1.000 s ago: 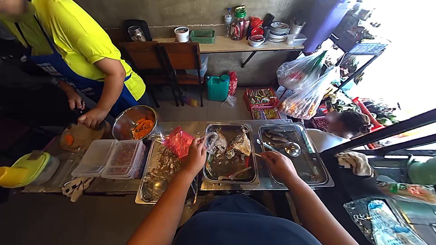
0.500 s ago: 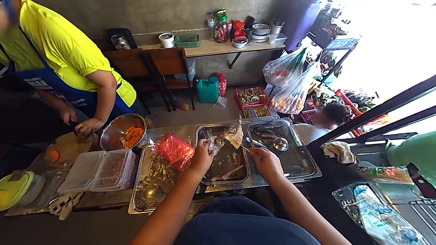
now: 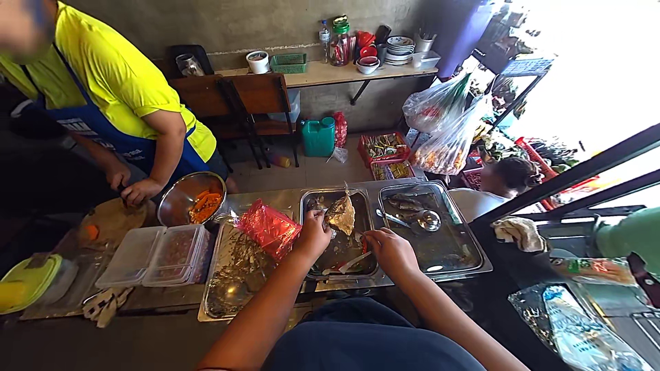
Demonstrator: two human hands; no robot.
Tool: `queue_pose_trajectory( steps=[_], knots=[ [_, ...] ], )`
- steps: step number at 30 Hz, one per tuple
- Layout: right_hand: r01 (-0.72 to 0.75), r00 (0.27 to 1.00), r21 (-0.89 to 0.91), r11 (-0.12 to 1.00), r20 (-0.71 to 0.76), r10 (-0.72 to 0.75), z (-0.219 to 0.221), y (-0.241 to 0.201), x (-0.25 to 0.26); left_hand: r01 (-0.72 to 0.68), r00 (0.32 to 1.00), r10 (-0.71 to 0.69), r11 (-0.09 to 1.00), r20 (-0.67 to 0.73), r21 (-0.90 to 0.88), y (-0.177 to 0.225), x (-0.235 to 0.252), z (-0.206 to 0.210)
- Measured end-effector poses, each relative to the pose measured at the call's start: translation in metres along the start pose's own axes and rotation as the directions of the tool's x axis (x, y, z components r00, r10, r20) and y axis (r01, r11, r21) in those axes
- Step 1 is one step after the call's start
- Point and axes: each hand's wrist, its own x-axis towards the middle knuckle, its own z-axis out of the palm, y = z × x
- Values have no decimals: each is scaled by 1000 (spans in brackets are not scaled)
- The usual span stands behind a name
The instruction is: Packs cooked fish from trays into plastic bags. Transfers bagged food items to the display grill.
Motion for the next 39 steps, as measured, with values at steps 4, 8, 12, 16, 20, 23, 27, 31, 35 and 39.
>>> queue_pose_trajectory(
  steps=[4,8,12,16,20,23,27,31,35,39],
  knots=[
    [-1,999,-52,999,52,4,-2,-12,4,-1,1000,1,1000,-2,-13,3,-2,4],
    [-16,994,-50,999,110,22,-3,-26,8,6,999,-8,998,-34,-64,8,-8,10],
    [-31,985,-33,999,169,36,-3,-39,10,12,999,-17,993,-42,-114,11,-11,15],
    [-14,980,-10,1000,200,16,-2,-43,12,-4,999,-2,989,-41,-146,10,-14,20],
    [-21,970,-22,1000,240,26,-1,-51,11,-4,998,-8,976,-54,-218,9,-17,22],
    [-15,967,-60,998,255,30,4,-55,10,4,997,-28,950,-72,-313,6,-17,21],
    [-19,961,-151,988,270,60,3,-59,8,38,996,-71,900,-59,-434,2,-15,17],
    [5,964,-223,975,261,54,-2,-58,4,57,995,-89,871,-43,-489,-2,-13,16],
    [29,971,-246,969,237,31,-12,-59,1,67,995,-98,853,-34,-517,-3,-14,15],
    [19,973,-210,977,230,31,-18,-53,5,19,993,-73,878,-94,-478,-8,-14,15]
  ],
)
